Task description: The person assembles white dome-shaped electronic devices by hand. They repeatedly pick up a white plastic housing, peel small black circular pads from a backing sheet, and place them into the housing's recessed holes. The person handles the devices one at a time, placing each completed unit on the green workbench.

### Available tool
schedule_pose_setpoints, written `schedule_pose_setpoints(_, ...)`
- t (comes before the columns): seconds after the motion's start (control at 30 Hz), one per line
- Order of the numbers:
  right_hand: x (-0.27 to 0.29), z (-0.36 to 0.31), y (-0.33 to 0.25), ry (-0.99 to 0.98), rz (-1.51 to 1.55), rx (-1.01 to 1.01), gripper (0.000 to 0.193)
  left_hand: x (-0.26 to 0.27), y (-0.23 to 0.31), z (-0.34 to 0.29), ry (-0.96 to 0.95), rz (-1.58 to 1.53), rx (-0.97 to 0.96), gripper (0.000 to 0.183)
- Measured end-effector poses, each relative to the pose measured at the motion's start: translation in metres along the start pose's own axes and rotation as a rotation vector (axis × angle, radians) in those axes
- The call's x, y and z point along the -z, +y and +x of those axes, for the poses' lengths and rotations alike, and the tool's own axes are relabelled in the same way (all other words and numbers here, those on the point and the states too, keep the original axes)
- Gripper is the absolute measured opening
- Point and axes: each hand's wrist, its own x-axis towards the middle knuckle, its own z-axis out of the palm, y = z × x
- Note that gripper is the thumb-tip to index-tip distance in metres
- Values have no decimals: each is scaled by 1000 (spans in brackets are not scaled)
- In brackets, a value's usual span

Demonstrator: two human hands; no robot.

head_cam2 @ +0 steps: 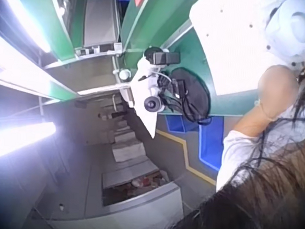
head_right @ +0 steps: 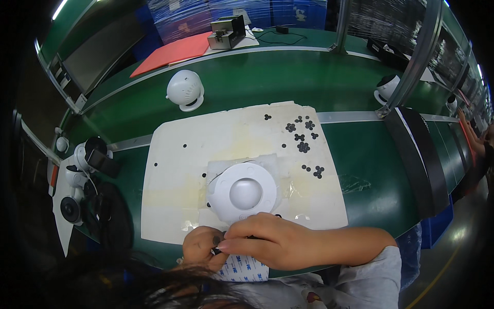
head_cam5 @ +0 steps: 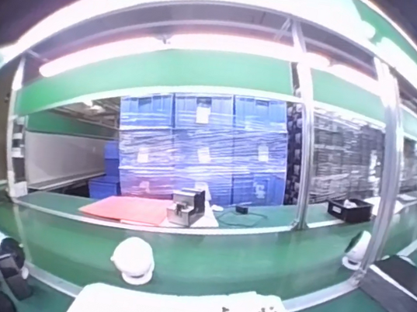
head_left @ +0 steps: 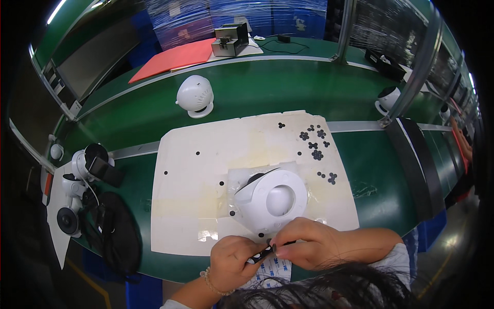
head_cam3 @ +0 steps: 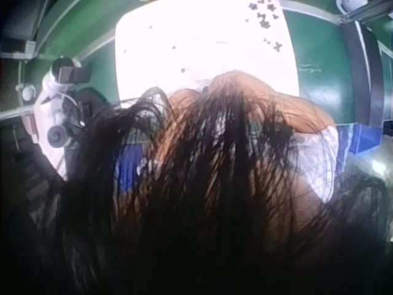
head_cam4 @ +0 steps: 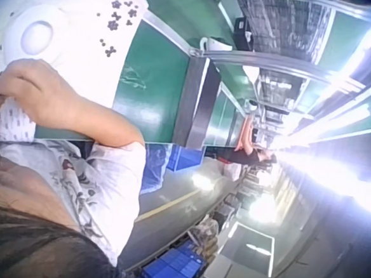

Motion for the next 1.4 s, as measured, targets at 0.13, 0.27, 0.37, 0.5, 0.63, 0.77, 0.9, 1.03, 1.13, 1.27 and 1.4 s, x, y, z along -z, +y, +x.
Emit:
schedule_pose_setpoints(0.13, 7, -4, 3, -9, 170, 79, 28, 2, 6, 6, 24, -30, 34, 23)
schedule_pose_setpoints(0.27, 2, -4, 27, 318, 220, 54, 43, -4, 7, 0, 94, 28, 77, 25)
schedule_pose_setpoints(0.37, 19, 10, 21, 298, 280, -73, 51, -7, 5, -6, 152, 16, 129, 26)
schedule_pose_setpoints(0.5, 7, 12, 13, 68, 193, -5, 33, -10, 1, -7, 176, -21, 141, 26)
schedule_pose_setpoints(0.63, 8, 17, 6, -42, 185, -39, 24, -8, -1, -9, 101, -52, 194, 25)
schedule_pose_setpoints(0.77, 11, 22, 2, -53, 353, -156, 25, -4, 1, 0, 111, 73, 56, 25)
schedule_pose_setpoints(0.9, 28, 27, -4, -375, 458, -487, 25, -5, 1, -1, 98, 45, 83, 24)
schedule_pose_setpoints(1.03, 22, 15, 14, 40, 111, -118, 27, -5, 2, 6, 84, 127, 2, 23)
schedule_pose_setpoints(1.13, 31, 11, 43, 327, 7, -134, 53, -7, 1, 4, 41, 163, -2, 21)
schedule_pose_setpoints(1.27, 34, 17, 51, 384, 139, -191, 57, -9, 1, 3, 44, 171, 9, 19)
schedule_pose_setpoints(1.4, 33, 20, 48, 379, 119, -193, 57, -9, -1, 0, 32, 176, 12, 19)
